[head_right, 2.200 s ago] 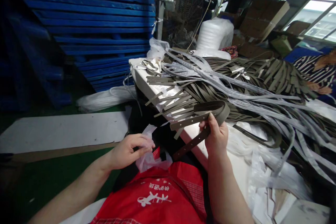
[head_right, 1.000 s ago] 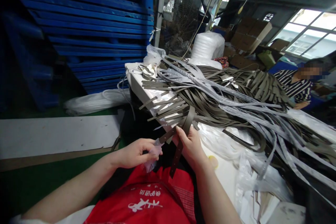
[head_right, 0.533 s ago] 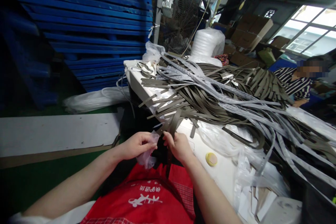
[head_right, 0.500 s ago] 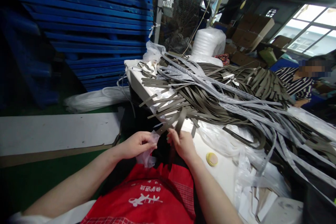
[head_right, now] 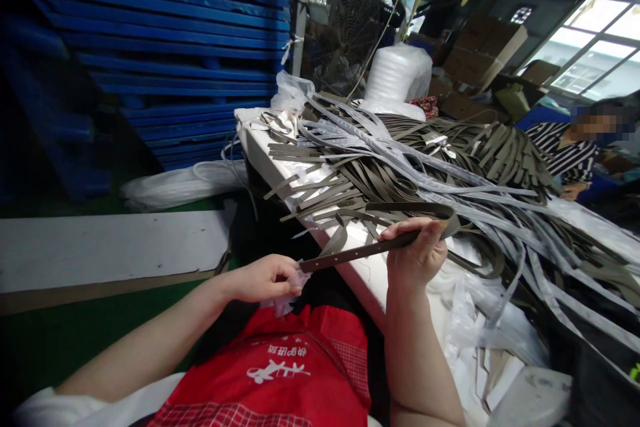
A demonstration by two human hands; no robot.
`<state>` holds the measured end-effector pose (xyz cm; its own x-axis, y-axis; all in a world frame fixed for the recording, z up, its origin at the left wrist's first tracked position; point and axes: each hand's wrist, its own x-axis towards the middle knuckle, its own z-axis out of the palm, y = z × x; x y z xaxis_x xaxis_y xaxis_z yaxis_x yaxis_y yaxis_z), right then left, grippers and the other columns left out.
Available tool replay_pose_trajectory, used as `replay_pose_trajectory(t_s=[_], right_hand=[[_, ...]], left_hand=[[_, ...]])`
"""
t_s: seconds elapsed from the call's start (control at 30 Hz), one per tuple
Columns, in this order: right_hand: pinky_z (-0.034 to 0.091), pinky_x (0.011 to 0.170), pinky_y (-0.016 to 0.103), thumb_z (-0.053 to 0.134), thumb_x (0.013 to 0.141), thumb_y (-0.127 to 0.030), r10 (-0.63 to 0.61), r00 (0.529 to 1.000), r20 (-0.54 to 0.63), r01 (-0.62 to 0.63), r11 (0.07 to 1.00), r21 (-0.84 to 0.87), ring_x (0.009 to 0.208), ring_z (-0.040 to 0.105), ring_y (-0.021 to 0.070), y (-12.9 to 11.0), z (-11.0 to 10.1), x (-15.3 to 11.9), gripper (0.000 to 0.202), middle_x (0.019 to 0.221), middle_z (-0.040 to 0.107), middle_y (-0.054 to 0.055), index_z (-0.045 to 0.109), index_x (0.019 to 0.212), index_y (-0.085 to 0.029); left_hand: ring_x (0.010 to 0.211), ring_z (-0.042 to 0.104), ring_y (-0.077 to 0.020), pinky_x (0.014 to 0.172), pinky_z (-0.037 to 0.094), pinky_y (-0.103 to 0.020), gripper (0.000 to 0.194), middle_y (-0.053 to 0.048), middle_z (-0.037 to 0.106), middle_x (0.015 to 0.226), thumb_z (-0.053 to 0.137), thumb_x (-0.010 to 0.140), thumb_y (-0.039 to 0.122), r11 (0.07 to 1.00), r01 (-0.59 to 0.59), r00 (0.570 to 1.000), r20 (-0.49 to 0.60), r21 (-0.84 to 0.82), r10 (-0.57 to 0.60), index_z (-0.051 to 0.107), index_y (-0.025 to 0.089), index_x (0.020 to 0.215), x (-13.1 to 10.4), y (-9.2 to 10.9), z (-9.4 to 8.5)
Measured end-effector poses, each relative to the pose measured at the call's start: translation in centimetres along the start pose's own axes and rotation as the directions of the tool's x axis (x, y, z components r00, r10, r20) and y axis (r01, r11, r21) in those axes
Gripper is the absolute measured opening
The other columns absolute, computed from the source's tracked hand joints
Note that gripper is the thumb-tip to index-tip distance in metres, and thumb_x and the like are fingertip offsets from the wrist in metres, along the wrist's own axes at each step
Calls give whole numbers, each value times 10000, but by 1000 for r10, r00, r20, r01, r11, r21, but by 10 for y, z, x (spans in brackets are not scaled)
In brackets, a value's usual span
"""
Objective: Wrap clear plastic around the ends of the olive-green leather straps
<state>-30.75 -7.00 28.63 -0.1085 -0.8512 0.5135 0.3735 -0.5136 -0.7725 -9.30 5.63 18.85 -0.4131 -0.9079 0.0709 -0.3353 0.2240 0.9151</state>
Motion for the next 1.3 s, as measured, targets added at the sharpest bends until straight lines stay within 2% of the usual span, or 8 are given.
replay_pose_trajectory(t_s=[0.27,0.43,0.57,0.77,0.87,0.97,1.1,1.3], right_hand=[[482,393,240,575,871,-606,77,992,95,-77,997,-7,397,568,137,9,-4,-7,517,450,564,-4,568,608,-161],[482,384,241,562,878,-607,127,978,164,-124,992,-28,384,567,137,15,-4,-8,526,452,561,0,590,618,-151],[487,387,242,549,858,-655,243,953,182,-233,970,-76,398,583,144,21,0,-11,548,465,584,5,598,640,-155],[466,361,235,498,849,-709,385,902,197,-344,915,-209,382,580,147,40,9,-25,588,505,635,31,616,672,-161],[404,335,215,492,852,-704,349,924,157,-297,913,-280,357,544,130,45,9,-24,587,483,614,23,616,663,-162],[359,339,206,587,835,-636,292,943,156,-223,909,-352,371,524,117,42,3,-14,500,485,603,8,625,686,-160],[356,384,215,617,850,-560,329,880,342,-128,859,-496,394,505,109,34,-3,-6,441,484,585,3,652,681,-154],[303,468,223,505,925,-491,259,845,469,124,757,-642,436,438,87,48,10,-32,509,459,490,-14,538,530,-172]], left_hand=[[749,618,-128,699,462,-185,285,-56,669,816,578,920,333,997,-75,997,34,-17,75,732,119,815,0,4,-2],[791,614,-141,762,468,-212,430,-71,660,856,412,1003,389,991,-132,988,75,0,131,716,111,878,4,11,-3],[806,606,-147,778,481,-235,518,-85,636,894,300,1030,435,994,-110,994,4,-9,110,686,100,942,10,12,5],[664,570,-127,597,487,-228,613,-66,595,819,354,949,651,927,-9,987,-153,-375,-52,629,104,953,19,14,28],[651,565,-128,582,487,-228,637,-62,602,801,406,903,701,899,2,977,-192,-438,-96,630,105,923,23,16,32],[647,576,-133,574,488,-234,659,-81,624,835,391,908,702,924,4,961,-255,-382,-110,651,97,879,24,11,28],[716,596,-154,640,498,-250,643,-90,631,864,350,954,642,974,-44,943,-332,-224,-33,686,95,906,29,2,14],[638,548,-141,585,434,-236,618,-42,581,681,276,996,586,995,-81,903,-428,-64,46,638,123,803,53,11,9]])
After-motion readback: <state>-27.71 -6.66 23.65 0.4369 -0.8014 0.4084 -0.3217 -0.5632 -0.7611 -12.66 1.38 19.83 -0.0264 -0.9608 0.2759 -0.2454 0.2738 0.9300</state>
